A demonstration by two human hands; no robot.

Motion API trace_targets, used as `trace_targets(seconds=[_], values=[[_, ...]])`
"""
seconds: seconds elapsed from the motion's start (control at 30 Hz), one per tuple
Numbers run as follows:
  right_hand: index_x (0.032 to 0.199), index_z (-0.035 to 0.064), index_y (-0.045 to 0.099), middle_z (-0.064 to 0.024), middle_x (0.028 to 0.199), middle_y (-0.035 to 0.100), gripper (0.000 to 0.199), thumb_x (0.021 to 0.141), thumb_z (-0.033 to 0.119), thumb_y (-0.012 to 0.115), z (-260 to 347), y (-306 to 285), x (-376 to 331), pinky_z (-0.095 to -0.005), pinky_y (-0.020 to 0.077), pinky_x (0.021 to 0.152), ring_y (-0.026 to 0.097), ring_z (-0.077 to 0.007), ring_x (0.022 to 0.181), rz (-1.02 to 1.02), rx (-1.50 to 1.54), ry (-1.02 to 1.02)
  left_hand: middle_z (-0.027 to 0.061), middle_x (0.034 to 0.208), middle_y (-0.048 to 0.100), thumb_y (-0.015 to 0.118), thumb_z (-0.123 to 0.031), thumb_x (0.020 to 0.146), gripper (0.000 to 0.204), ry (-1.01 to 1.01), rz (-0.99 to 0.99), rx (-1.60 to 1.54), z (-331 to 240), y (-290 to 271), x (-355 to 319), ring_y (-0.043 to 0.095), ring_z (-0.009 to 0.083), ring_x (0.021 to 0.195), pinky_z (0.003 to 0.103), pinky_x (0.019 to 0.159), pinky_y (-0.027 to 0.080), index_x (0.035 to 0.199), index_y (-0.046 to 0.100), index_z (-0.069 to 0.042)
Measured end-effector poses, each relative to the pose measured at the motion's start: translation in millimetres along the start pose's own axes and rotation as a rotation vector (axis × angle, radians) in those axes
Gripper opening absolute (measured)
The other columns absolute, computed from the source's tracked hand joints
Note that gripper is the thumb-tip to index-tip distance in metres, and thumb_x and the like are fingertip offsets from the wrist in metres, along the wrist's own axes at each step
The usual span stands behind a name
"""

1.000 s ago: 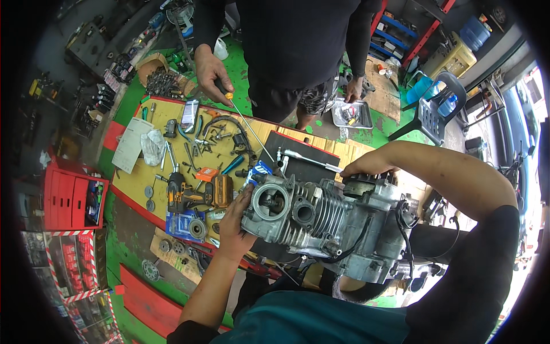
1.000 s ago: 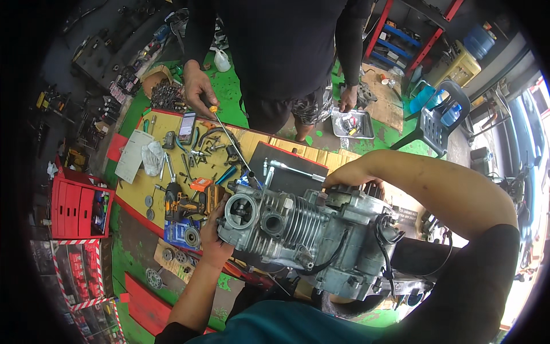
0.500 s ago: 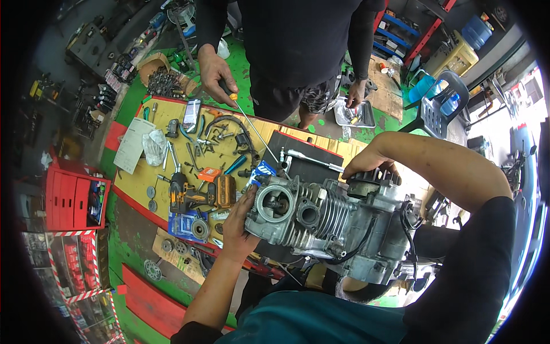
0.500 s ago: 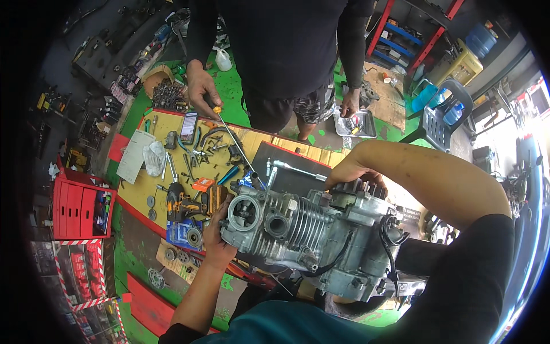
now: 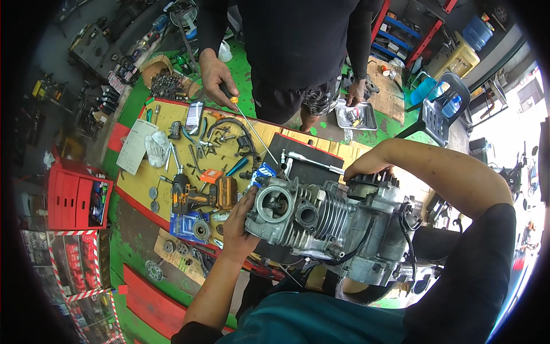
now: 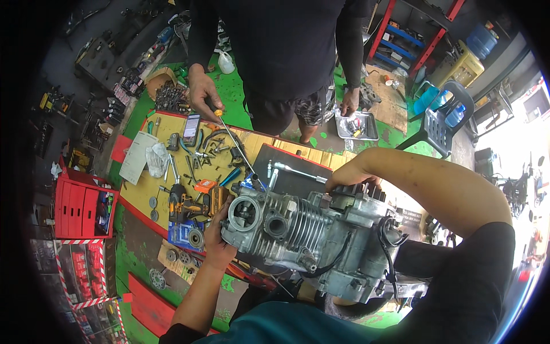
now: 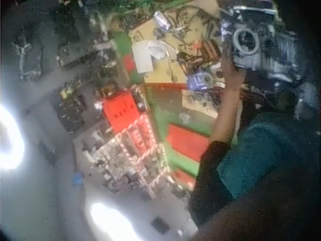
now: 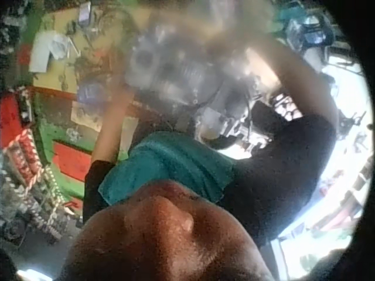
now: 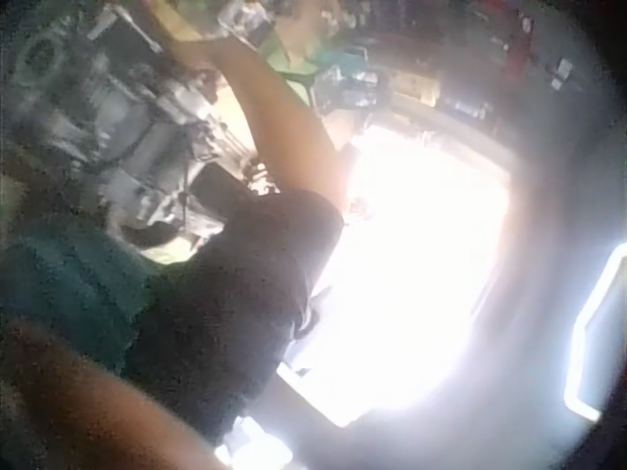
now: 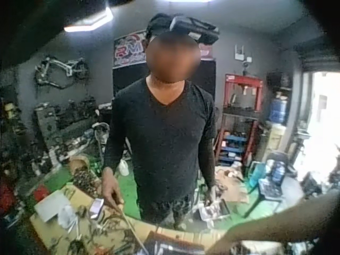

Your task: The person assembles a motorcycle engine on a workbench, inserting a sprocket into the cylinder head and using a screwdriver to adjust internal components. They handle the engine block and various small parts while another person assists in the background.

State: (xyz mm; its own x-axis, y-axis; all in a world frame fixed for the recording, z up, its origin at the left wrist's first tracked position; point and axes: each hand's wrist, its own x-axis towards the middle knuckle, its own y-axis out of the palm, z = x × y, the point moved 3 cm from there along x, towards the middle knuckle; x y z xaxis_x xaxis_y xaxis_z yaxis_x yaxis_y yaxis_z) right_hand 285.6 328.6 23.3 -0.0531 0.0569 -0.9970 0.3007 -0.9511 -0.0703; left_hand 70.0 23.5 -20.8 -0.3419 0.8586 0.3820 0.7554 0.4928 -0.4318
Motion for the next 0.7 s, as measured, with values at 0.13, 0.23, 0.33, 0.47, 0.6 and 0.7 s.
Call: trace_targets(seconds=[0.13,0.23,0.33,0.47,0.6,0.7], values=[[0.142,0.0299,0.061,-0.0017,0.136,0.061,0.055,0.099,0.063,0.052,-4,-1,0,-0.0632,0.0485,0.094,0.061,-0.0249,0.112,-0.049,-0.027,-0.016,0.0216,0.155,0.060,0.086,-0.025,0.088,0.074,-0.004,-0.005,-0.013,1,1,-1,0.060,0.0391,0.142,0.045,0.117,0.049,0.151,0.056,-0.001],[0.154,0.0297,0.054,-0.0064,0.161,0.051,0.066,0.098,0.064,0.052,-8,-3,1,-0.0712,0.0446,0.108,0.057,-0.0330,0.137,-0.005,-0.007,-0.019,0.0218,0.154,0.061,0.086,-0.025,0.088,0.074,0.001,0.002,-0.009,0,0,1,0.060,0.0394,0.142,0.045,0.117,0.049,0.151,0.056,-0.001],[0.159,0.0300,0.050,-0.0081,0.169,0.044,0.071,0.098,0.065,0.051,-10,-3,2,-0.0708,0.0445,0.110,0.053,-0.0361,0.143,0.008,0.000,-0.039,0.0218,0.154,0.061,0.086,-0.024,0.087,0.074,0.000,-0.007,0.003,1,1,-1,0.059,0.0396,0.142,0.046,0.118,0.049,0.151,0.056,-0.001],[0.152,0.0300,0.061,-0.0080,0.152,0.061,0.068,0.102,0.074,0.045,-10,1,1,-0.0566,0.0552,0.099,0.064,-0.0287,0.127,-0.124,-0.021,-0.071,0.0215,0.155,0.060,0.087,-0.023,0.085,0.075,0.015,0.000,-0.019,6,1,-2,0.059,0.0398,0.143,0.046,0.119,0.047,0.151,0.056,-0.003],[0.163,0.0286,0.049,-0.0092,0.174,0.037,0.086,0.097,0.084,0.046,2,-2,-20,-0.0598,0.0409,0.118,0.039,-0.0328,0.155,-0.088,-0.163,0.098,0.0220,0.155,0.060,0.088,-0.022,0.083,0.079,-0.003,0.019,-0.021,4,-1,-2,0.058,0.0406,0.143,0.047,0.121,0.045,0.152,0.056,-0.003],[0.160,0.0269,0.053,-0.0088,0.170,0.042,0.086,0.095,0.083,0.052,-14,5,-16,-0.0560,0.0382,0.119,0.041,-0.0295,0.153,-0.047,-0.017,-0.044,0.0234,0.155,0.059,0.087,-0.028,0.084,0.081,0.053,0.118,-0.131,-10,-16,9,0.057,0.0404,0.145,0.048,0.121,0.044,0.154,0.054,-0.003]])
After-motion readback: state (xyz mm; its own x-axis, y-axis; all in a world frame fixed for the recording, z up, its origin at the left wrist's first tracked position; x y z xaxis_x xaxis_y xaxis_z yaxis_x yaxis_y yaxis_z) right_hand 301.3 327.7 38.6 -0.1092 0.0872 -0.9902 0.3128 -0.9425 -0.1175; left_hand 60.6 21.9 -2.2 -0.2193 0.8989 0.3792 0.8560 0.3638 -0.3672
